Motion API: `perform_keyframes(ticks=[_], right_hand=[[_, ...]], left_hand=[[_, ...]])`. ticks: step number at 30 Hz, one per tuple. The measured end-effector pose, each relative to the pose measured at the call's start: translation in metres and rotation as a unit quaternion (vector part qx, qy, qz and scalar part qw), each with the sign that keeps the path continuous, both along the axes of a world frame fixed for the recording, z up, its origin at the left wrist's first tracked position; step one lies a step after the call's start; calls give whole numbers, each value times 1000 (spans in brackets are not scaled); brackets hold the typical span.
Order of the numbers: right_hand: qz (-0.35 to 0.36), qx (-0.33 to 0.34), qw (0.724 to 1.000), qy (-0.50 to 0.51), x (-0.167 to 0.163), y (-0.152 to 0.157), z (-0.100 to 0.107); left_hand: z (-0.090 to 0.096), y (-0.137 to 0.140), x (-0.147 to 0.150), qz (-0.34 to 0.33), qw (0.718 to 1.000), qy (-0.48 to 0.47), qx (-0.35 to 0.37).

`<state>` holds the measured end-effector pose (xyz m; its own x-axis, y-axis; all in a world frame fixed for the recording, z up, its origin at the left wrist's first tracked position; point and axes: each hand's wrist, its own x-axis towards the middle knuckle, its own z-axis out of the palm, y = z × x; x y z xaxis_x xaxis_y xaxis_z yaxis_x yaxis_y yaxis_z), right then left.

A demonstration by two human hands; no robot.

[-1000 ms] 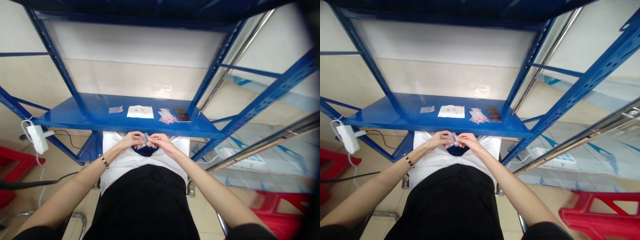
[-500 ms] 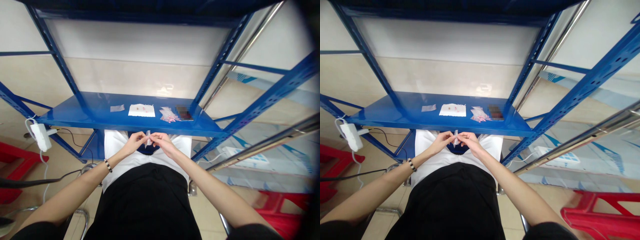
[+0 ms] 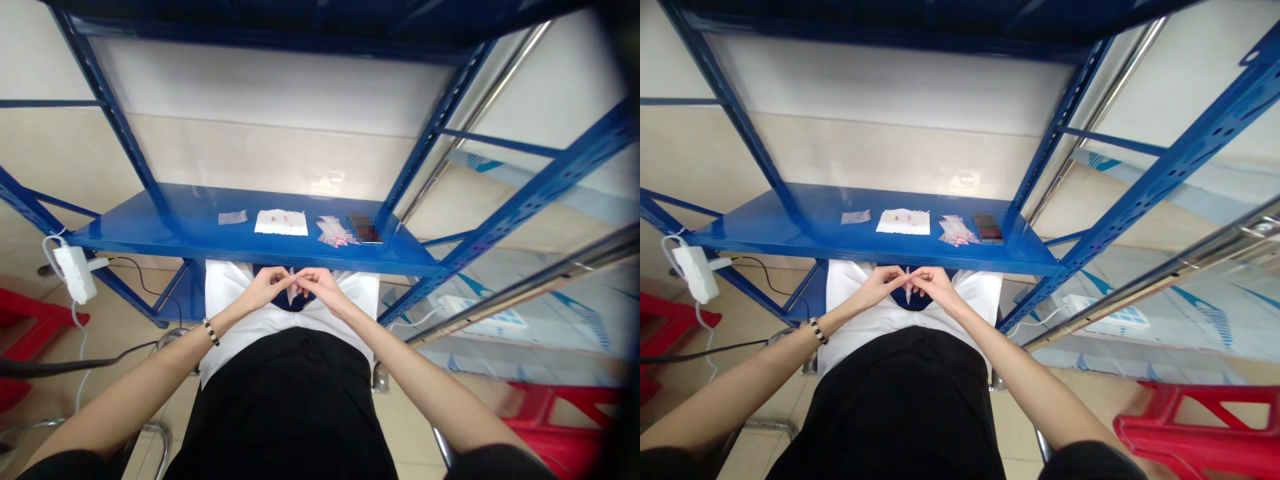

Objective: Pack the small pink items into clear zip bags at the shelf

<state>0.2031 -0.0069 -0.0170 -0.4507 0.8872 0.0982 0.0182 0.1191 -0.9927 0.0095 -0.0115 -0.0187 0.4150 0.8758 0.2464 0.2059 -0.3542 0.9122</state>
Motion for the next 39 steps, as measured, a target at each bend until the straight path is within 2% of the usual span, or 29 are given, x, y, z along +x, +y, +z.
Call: perform_keyframes(ticks=[7,12,17,20,25,28,31,34,36,39], right_hand=[[-22,10,999,-29,-2,1,0],[-42,10,997,-56,-5,5,-7],[-121,9,990,-74,0,12,-12],[-110,-11,989,-97,0,13,-14],[-79,-64,992,-77,-9,4,-17],[-78,-55,991,-91,-9,1,-15],[-82,-16,993,-83,-5,4,-9],[-67,12,996,-51,2,9,-1],[-61,25,998,-24,6,12,5],[-63,19,998,11,11,16,10]], left_hand=[[-8,1,4,-9,1000,3,-20],[-16,2,2,33,997,68,-18],[-10,7,-4,107,984,140,42],[-7,4,-3,117,976,176,55],[-6,-11,8,118,964,220,92],[-4,-18,11,140,958,230,95],[-3,-16,10,148,965,198,83],[-5,-7,5,140,986,85,38],[-8,1,0,137,990,4,-31],[-12,9,-4,118,979,-70,-152]])
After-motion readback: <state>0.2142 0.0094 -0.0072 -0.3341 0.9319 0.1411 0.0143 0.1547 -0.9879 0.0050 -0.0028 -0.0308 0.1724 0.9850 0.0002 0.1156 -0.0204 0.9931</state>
